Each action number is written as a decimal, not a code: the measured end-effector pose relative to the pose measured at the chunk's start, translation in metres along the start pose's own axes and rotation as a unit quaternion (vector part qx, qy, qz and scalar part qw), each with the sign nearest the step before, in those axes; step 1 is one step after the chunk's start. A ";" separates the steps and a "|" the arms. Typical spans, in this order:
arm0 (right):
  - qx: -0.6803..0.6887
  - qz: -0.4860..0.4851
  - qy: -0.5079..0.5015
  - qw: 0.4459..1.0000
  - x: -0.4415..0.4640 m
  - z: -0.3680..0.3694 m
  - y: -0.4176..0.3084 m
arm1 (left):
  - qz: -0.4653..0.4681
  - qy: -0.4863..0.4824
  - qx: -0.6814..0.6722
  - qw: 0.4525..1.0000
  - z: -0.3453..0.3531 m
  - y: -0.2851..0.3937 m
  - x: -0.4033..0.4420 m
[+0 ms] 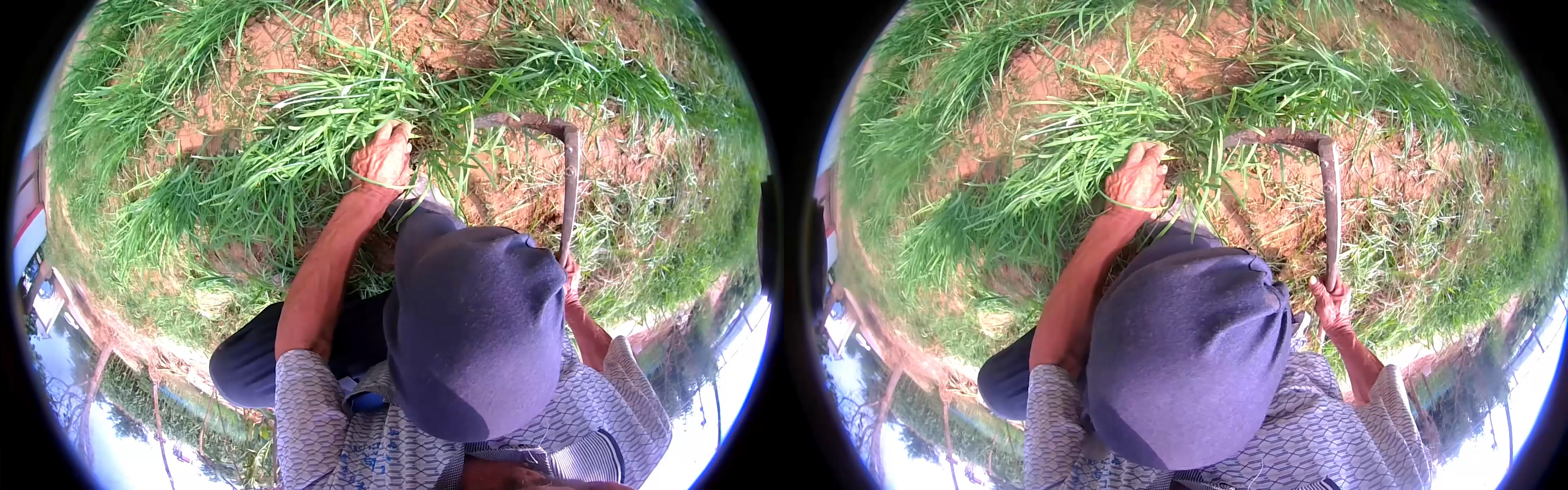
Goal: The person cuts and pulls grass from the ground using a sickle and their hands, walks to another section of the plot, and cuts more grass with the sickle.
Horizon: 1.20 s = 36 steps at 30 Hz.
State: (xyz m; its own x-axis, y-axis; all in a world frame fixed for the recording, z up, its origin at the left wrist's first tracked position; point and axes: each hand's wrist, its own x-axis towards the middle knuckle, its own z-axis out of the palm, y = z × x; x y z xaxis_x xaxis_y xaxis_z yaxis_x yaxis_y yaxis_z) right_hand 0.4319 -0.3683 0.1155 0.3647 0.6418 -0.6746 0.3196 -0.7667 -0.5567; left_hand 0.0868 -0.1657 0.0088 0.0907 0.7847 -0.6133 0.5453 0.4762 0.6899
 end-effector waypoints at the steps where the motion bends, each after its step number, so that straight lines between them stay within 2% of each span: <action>1: 0.029 0.025 0.009 0.999 0.001 0.001 0.005 | 0.080 0.031 0.003 0.996 0.008 -0.014 0.003; 2: 0.059 0.050 0.019 0.997 0.002 0.001 0.011 | 0.047 0.014 -0.103 0.993 0.010 -0.005 0.001; 4: 0.135 0.088 0.008 0.987 0.002 -0.002 0.021 | -0.025 0.003 -0.317 0.948 0.011 0.017 -0.003; 5: 0.112 0.114 0.014 0.987 0.000 -0.003 0.018 | 0.108 0.038 -0.113 0.987 0.008 0.028 -0.006; 6: 0.090 0.140 0.019 0.986 -0.001 -0.002 0.016 | 0.234 0.071 0.099 0.965 0.004 0.041 -0.008; 7: 0.094 0.117 0.034 0.988 0.000 -0.001 0.023 | 0.148 0.000 0.080 0.986 0.003 0.057 -0.009; 8: 0.098 0.095 0.049 0.989 0.000 0.002 0.022 | 0.114 -0.051 0.059 0.990 0.002 0.067 -0.008; 10: 0.028 0.068 0.026 0.997 -0.005 -0.002 0.019 | 0.151 -0.168 0.124 0.966 0.017 0.055 0.003; 11: -0.003 0.066 0.018 0.998 -0.009 -0.002 0.013 | 0.245 -0.139 0.197 0.939 0.015 0.066 -0.008; 12: -0.001 0.067 0.020 0.998 -0.009 -0.003 0.017 | 0.190 -0.279 0.194 0.921 0.007 0.075 -0.015; 14: -0.046 0.035 0.023 0.998 -0.008 -0.002 0.033 | 0.155 -0.308 0.278 0.897 0.009 0.076 -0.024; 15: -0.050 0.055 0.022 0.997 -0.009 -0.001 0.040 | 0.156 -0.310 0.281 0.895 0.015 0.052 -0.031; 16: -0.047 0.055 0.025 0.997 -0.008 0.001 0.042 | 0.287 -0.203 0.254 0.901 0.025 0.007 -0.037; 17: -0.020 0.053 0.016 0.998 -0.008 0.004 0.038 | 0.410 -0.091 0.219 0.881 0.023 -0.001 -0.041; 18: 0.007 0.052 0.007 0.999 -0.009 0.007 0.035 | 0.413 -0.095 0.220 0.879 0.025 -0.007 -0.038; 19: -0.004 0.049 0.017 0.999 -0.011 0.008 0.031 | 0.357 -0.150 0.249 0.888 0.028 -0.012 -0.033; 21: -0.010 0.056 0.010 0.998 -0.007 0.008 0.034 | 0.175 -0.310 0.303 0.884 0.007 0.060 -0.028; 22: -0.018 0.060 -0.002 0.998 -0.006 0.008 0.035 | 0.175 -0.311 0.304 0.884 0.008 0.070 -0.026; 24: 0.010 0.069 -0.003 0.998 -0.003 0.011 0.036 | 0.227 -0.284 0.242 0.899 0.010 0.079 -0.018; 25: 0.002 0.070 -0.002 0.998 0.000 0.013 0.035 | 0.295 -0.242 0.139 0.914 0.019 0.073 -0.008; 26: -0.006 0.072 -0.003 0.997 0.002 0.014 0.034 | 0.295 -0.242 0.139 0.914 0.021 0.081 -0.007; 28: -0.010 0.076 -0.004 0.997 0.006 0.015 0.034 | 0.291 -0.114 0.283 0.907 0.019 0.102 -0.005; 29: 0.010 0.070 -0.005 0.997 0.007 0.016 0.032 | 0.268 -0.082 0.286 0.916 0.018 0.092 0.004; 31: 0.046 0.061 -0.005 0.997 0.008 0.020 0.024 | 0.203 -0.050 0.380 0.901 0.009 0.080 0.025; 32: 0.048 0.062 -0.004 0.997 0.009 0.020 0.022 | 0.227 -0.047 0.416 0.879 -0.011 0.086 0.021; 34: 0.050 0.068 -0.027 0.996 0.013 0.021 0.022 | 0.264 -0.011 0.400 0.877 -0.030 0.080 0.018; 36: 0.021 0.072 -0.033 0.997 0.017 0.023 0.024 | 0.263 -0.031 0.408 0.874 -0.032 0.079 0.016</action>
State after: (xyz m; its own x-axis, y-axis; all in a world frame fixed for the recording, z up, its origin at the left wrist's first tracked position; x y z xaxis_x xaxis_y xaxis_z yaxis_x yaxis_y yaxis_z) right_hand 0.4261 -0.3763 0.0791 0.3448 0.5235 -0.7792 0.2304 -0.8519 -0.4704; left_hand 0.1043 -0.1025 0.0660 0.5385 0.7752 -0.3303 0.8249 -0.4050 0.3944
